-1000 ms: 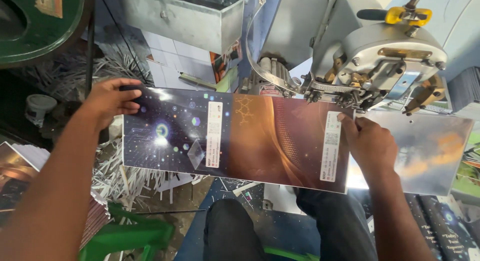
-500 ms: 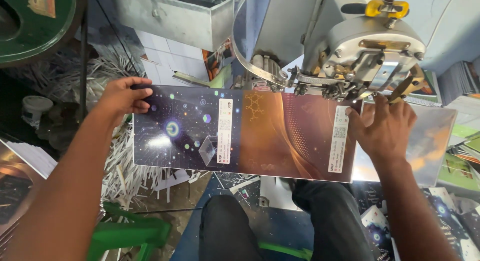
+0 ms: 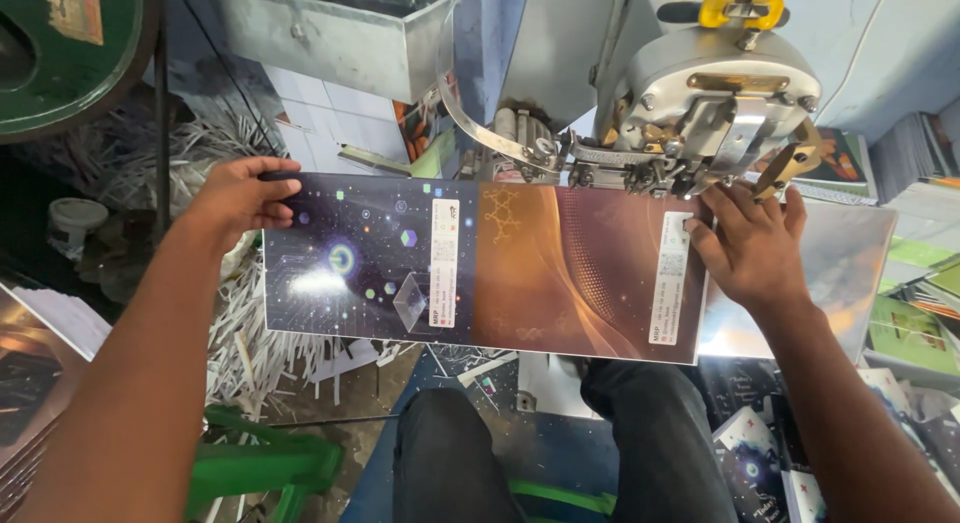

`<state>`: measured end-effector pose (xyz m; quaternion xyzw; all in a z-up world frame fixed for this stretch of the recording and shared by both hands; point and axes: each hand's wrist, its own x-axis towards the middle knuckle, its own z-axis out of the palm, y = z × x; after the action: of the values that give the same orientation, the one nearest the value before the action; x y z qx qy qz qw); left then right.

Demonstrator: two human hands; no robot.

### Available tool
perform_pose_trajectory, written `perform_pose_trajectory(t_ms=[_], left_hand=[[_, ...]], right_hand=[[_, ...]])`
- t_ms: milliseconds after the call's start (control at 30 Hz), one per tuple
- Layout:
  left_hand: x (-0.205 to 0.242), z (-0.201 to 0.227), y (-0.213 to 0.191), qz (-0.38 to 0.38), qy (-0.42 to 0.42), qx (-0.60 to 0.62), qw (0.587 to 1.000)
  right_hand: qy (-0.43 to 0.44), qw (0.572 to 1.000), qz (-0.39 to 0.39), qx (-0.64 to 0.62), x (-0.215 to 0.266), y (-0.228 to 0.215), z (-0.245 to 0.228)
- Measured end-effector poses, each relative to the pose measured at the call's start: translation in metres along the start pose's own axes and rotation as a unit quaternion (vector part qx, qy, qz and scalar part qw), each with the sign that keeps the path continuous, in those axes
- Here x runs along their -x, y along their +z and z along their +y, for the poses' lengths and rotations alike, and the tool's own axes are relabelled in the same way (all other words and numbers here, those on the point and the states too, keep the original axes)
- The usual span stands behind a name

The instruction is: The person repeatedly picks up a book cover, places it on a metal binding machine, and operates the machine to bind the cover. The person then removes the bound book and places it on a stack. This process is repeated multiple times.

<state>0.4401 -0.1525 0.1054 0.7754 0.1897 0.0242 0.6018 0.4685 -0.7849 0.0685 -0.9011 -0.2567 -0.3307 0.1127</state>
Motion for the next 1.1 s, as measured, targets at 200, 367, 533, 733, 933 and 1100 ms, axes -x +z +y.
perform_pose_trajectory(t_ms=[200,367,533,733,933,1100], left_hand=[[0.002,0.001,0.001,0.008,-0.001,-0.006,1.0],[0.004,-0.007,0.011,0.076,0.042,-0.01,0.996],[0.018,-0.042,0.026,0.241,0.261,-0.118,0.927],[0.013,-0.057,0.05,0.331,0.348,-0.107,0.871],[0.027,-0.044,0.075,0.303,0.291,-0.121,0.899],[0.04,-0.039,0.101,0.334,0.379,-0.189,0.842]], right_hand=[[0.006,1.0,-0.003,0.002,-0.001,-0.001,-0.001],[0.003,1.0,0.0,-0.003,0.002,0.0,0.001],[0.001,1.0,0.006,-0.001,0.003,0.0,0.003],[0.013,1.0,0.002,0.001,0.009,0.004,0.016],[0.032,0.999,-0.005,0.017,0.026,0.005,0.055],[0.043,0.999,0.013,0.005,0.038,0.005,0.08]])
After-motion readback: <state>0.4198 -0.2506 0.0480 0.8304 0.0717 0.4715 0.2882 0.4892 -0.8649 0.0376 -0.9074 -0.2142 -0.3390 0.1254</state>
